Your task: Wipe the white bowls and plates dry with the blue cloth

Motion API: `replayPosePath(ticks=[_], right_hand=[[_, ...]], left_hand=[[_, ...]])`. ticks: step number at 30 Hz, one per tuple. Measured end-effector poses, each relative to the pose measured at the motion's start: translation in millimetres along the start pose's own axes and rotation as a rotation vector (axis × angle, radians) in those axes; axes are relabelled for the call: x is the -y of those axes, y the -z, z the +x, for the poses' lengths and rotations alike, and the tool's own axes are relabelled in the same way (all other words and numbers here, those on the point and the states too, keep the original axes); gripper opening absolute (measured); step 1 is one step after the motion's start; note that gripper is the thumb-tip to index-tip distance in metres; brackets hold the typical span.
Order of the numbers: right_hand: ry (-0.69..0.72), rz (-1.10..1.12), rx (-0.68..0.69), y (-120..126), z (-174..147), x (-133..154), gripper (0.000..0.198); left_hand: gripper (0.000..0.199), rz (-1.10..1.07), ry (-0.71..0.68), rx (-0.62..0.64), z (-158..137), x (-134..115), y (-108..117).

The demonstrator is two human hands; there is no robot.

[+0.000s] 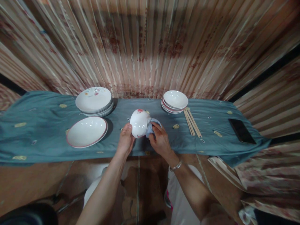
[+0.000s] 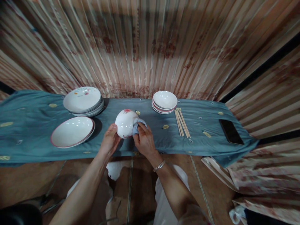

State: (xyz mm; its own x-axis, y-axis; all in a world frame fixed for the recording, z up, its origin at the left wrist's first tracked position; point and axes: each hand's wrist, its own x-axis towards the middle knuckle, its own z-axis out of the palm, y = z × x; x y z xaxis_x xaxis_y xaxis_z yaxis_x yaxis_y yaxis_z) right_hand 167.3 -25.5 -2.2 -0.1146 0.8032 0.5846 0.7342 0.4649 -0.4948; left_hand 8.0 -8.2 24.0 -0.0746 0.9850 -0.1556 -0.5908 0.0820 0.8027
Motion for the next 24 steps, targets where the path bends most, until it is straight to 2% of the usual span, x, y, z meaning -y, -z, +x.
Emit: replayPosePath(ticks=[6, 12, 20, 24], right_hand=[[-0.056, 0.012, -0.05, 6.4, -1.0, -1.1, 0.037], [-0.103, -0.013, -0.052, 11.6, -5.0, -5.7, 0.04], [-0.21, -0.076, 0.01, 24.1, -6.6, -1.6, 0.045], [-0.261, -0.129, 0.074, 31.5, -6.4, -0.7, 0.043]], left_hand=[[0.044, 0.074, -0.039, 0.039, -4.3, 5.1, -7.8], [0.04, 0.206, -0.134, 0.028, -4.6, 18.7, -6.5], [0.032, 0.53, -0.246, 0.106, -10.6, 20.5, -8.1], [0.03, 0.631, -0.253, 0.132, -17.9, 20.7, -14.6]])
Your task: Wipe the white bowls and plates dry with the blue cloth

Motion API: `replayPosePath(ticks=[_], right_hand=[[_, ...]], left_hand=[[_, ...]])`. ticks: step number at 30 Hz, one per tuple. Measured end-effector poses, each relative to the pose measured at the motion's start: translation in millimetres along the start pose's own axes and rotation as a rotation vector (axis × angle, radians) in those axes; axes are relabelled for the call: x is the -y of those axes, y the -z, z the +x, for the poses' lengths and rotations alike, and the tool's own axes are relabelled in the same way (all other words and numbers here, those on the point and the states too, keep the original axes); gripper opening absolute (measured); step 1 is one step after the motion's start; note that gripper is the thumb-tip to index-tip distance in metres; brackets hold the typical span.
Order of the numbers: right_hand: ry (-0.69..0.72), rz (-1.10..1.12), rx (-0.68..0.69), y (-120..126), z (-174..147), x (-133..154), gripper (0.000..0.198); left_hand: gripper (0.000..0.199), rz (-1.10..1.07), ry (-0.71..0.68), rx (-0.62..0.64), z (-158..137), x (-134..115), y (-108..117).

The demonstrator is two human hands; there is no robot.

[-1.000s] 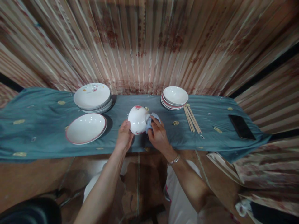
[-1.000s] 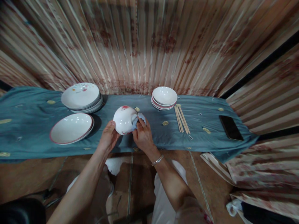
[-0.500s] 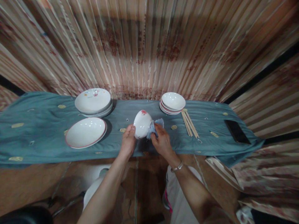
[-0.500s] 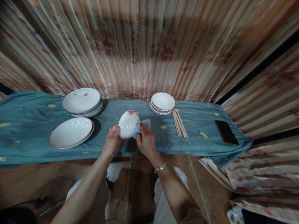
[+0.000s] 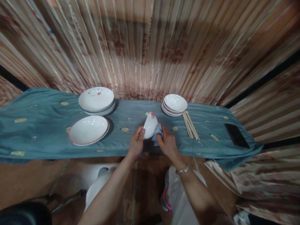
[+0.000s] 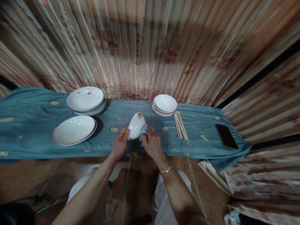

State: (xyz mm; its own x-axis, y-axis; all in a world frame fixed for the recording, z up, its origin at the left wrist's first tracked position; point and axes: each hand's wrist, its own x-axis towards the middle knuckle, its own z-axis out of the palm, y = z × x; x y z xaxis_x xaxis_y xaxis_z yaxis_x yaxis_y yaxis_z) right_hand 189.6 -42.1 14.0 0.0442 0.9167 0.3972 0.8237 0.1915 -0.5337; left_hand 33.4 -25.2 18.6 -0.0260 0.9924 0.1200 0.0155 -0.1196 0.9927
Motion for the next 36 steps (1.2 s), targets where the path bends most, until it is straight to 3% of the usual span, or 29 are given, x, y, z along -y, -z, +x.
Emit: replayPosePath(ticks=[8, 14, 21, 28, 31, 36], right_hand=[[-0.12, -0.049, 0.074, 11.6, 0.1, -7.1, 0.034], [-0.185, -0.029, 0.134, 16.1, -1.5, -20.6, 0.027], [-0.241, 0.111, 0.094, 24.5, -2.1, -39.0, 0.043], [-0.296, 0.276, 0.042, 39.3, 3.9, -45.8, 0.039], [-0.297, 0.268, 0.058, 42.9, 4.1, -44.3, 0.044], [-0.301, 0.197, 0.122, 45.2, 2.6, -49.2, 0.036]], left_hand=[[0.027, 0.102, -0.063, 0.094, -12.1, 1.4, -15.6], [0.024, 0.203, -0.219, 0.18, -18.8, 15.6, -26.0], [0.03, 0.396, -0.451, 0.277, -25.1, 31.5, -33.1], [0.029, 0.557, -0.599, 0.314, -29.6, 32.9, -34.8], [0.027, 0.593, -0.663, 0.341, -30.5, 34.0, -35.5], [0.023, 0.616, -0.67, 0.37, -33.2, 39.7, -36.7]])
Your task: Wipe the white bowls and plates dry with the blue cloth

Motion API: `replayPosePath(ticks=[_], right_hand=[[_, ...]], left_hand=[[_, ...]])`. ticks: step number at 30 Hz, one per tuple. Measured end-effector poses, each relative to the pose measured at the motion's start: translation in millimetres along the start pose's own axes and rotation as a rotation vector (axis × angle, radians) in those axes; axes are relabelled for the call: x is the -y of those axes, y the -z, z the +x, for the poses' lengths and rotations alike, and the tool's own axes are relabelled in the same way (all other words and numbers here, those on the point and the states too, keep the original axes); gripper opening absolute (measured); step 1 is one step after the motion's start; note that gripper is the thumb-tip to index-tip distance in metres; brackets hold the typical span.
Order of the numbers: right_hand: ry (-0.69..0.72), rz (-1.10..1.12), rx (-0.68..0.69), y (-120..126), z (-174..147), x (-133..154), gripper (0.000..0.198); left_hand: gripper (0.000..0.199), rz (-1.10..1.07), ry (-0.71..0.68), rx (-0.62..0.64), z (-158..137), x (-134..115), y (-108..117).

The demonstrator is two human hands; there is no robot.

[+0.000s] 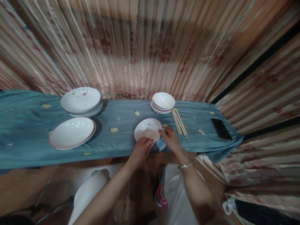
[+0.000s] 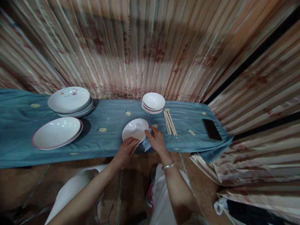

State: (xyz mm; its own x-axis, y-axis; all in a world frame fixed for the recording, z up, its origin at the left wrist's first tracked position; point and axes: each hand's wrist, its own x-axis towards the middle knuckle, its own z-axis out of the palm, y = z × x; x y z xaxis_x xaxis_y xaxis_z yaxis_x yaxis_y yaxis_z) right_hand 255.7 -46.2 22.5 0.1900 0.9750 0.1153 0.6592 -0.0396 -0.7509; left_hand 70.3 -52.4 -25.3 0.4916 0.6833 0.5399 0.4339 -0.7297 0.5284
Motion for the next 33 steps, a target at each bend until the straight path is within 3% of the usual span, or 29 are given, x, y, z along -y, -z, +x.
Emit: replayPosePath(ticks=[7, 10, 13, 15, 17, 21, 25, 33], right_hand=[[-0.004, -0.04, -0.011, 2.6, 1.8, -15.5, 0.03], [-0.016, -0.009, -0.01, 3.4, 2.4, -21.2, 0.027], [-0.023, 0.051, -0.021, 4.1, 2.1, -24.8, 0.028], [-0.017, 0.108, -0.041, 5.1, 2.1, -26.3, 0.03], [0.001, 0.166, -0.063, 6.5, 2.8, -27.2, 0.031], [0.032, 0.26, -0.124, 9.9, 5.6, -27.0, 0.034], [0.028, 0.334, -0.183, 15.7, 9.6, -22.7, 0.038], [0.097, 0.474, -0.342, 29.7, 22.3, -10.2, 0.049]], left_hand=[[0.033, -0.062, 0.07, -0.055, -2.4, -0.2, 4.1], [0.045, -0.131, 0.284, -0.195, -2.0, 8.6, 6.2], [0.055, -0.372, 0.598, -0.366, -0.8, 19.5, 5.0], [0.06, -0.604, 0.768, -0.415, 1.6, 21.6, 4.8], [0.062, -0.794, 0.849, -0.408, 5.8, 16.8, 6.9], [0.058, -1.037, 0.885, -0.386, 19.1, -4.7, 15.8], [0.053, -1.109, 0.866, -0.416, 36.3, -17.6, 20.2], [0.037, -1.075, 0.759, -0.416, 95.9, -6.0, 15.9]])
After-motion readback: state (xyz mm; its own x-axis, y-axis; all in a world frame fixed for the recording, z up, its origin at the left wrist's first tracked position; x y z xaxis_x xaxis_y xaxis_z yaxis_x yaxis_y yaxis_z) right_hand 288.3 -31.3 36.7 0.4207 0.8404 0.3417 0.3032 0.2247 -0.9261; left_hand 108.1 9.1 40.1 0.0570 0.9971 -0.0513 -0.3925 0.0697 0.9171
